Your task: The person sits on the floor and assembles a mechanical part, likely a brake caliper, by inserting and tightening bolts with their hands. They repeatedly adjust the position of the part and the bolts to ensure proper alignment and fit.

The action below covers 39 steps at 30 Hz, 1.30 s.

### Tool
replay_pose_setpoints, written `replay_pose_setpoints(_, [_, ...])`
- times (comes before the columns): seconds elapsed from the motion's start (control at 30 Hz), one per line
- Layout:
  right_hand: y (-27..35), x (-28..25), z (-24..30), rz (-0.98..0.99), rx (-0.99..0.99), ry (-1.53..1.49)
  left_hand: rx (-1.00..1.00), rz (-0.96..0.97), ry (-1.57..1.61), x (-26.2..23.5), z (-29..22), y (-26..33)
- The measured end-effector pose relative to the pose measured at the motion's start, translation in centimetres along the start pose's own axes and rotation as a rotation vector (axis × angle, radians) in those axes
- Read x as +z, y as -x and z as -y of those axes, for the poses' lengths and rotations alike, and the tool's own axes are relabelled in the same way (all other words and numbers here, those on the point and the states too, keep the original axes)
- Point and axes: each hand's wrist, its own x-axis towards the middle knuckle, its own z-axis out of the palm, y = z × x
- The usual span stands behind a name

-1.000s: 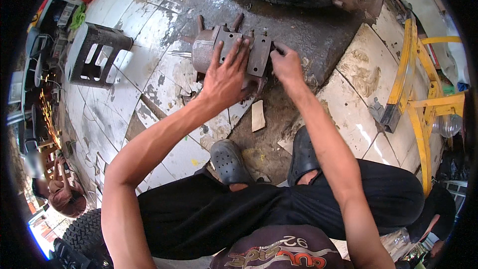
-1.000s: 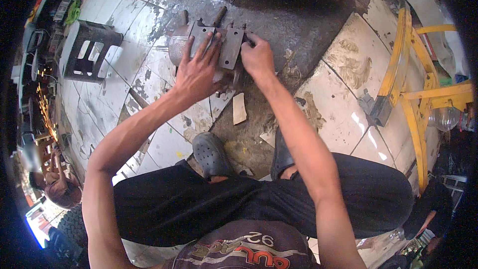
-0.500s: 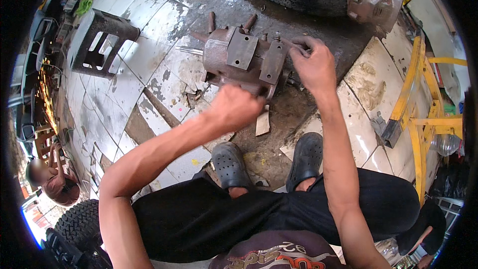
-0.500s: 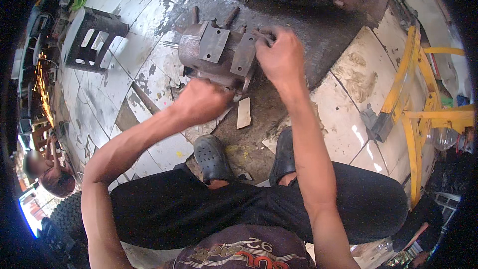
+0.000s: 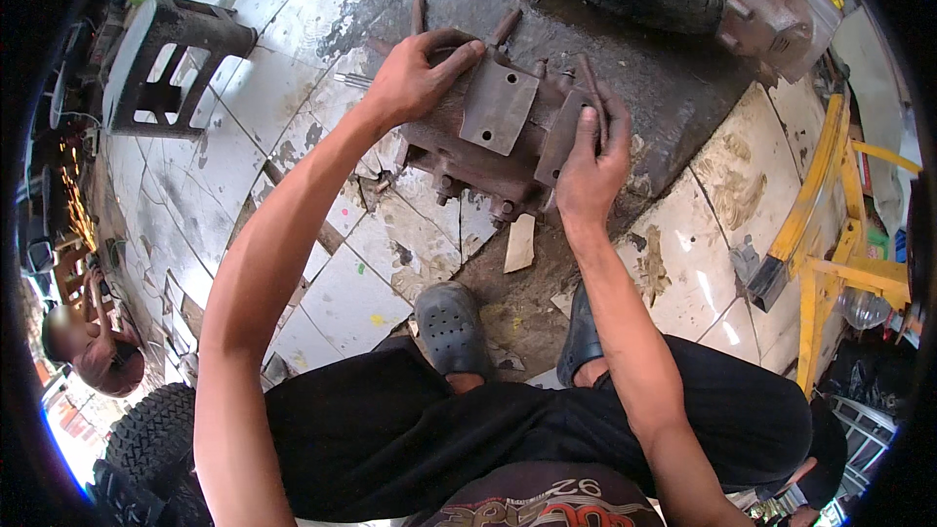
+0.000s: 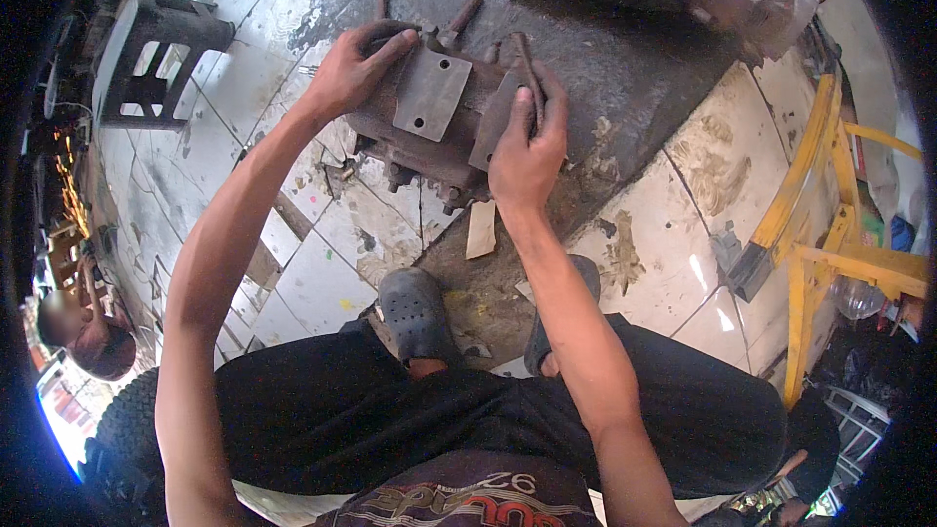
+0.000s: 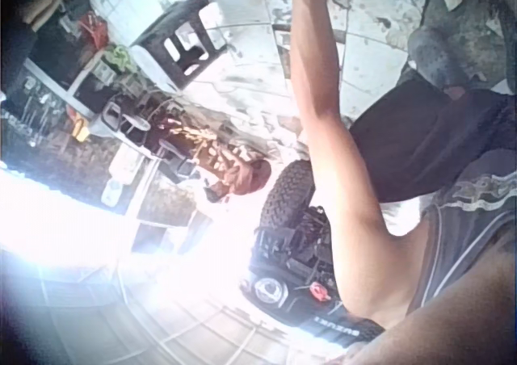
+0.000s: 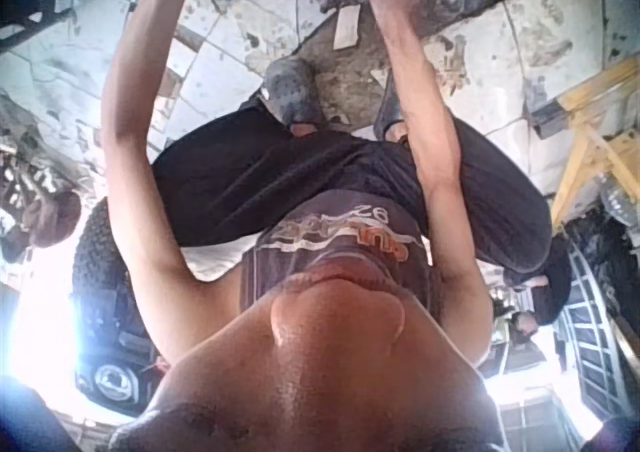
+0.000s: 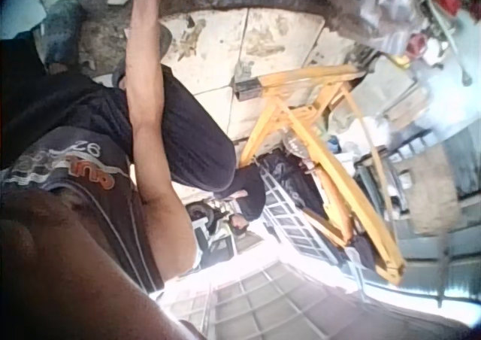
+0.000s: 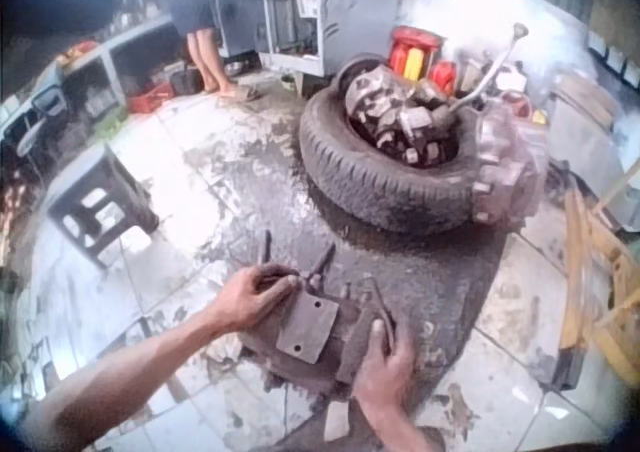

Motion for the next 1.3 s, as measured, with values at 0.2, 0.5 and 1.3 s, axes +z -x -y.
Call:
replay_pose_setpoints(0.2, [-0.7,0.4,-0.1,0.018,0.011,-0.036,-0.061,-0.031,0.046,0.1,0.2,0.1])
replay_pose_setpoints(0.5, [-1.7,0.3,0.0,0.08,-0.08,0.147,-0.064,-0.053,0.023,0.3,0.1,0.0])
replay_pose_setpoints(1.3, [0.1,0.1,10.0,0.641,0.239,0.698,-0.026,-0.128,-0.443,1.8,-4.2,0.2])
